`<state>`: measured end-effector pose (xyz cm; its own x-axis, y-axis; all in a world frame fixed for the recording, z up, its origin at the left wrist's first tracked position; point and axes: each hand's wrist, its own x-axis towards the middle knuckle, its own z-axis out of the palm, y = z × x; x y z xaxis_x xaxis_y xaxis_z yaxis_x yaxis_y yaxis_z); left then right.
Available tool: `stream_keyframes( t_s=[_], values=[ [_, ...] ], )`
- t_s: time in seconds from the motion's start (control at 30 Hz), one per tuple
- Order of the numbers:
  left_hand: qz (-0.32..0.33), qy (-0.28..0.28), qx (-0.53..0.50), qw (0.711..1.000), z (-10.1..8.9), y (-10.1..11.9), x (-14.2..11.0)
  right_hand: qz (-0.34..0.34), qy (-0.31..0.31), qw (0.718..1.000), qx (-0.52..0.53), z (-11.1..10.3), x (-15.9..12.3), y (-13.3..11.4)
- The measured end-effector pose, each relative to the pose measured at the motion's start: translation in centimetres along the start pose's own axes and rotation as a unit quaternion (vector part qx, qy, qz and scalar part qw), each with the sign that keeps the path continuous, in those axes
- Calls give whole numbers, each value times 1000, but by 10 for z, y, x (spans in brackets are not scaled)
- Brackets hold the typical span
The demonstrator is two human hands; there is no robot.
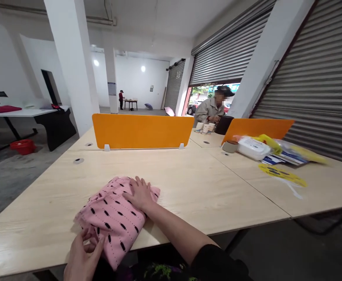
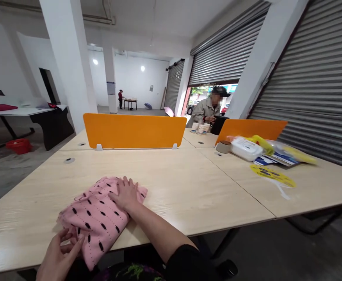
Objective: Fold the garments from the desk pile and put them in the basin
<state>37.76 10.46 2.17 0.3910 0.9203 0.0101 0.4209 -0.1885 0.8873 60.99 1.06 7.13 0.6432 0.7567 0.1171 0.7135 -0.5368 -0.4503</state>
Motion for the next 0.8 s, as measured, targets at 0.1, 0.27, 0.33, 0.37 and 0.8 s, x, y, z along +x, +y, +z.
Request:
stream_keyframes(
  t_s=[0.1,0.27,0.33,0.37,0.8],
  values=[
    [-21,-36,-78,996,-2,0,-2,24,-2,1000,-4,-1,1,10],
    [3,-95,-138,986,-9,1,-12,9,-1,1000,-18,6,2,21],
    [16,-97,-126,987,-11,4,-16,8,-4,1000,-28,8,2,22],
    [16,-94,-122,988,-11,5,-18,7,-6,999,-33,9,2,22],
    [25,-71,2,997,0,20,-27,11,-30,996,-85,15,2,26]
  ],
)
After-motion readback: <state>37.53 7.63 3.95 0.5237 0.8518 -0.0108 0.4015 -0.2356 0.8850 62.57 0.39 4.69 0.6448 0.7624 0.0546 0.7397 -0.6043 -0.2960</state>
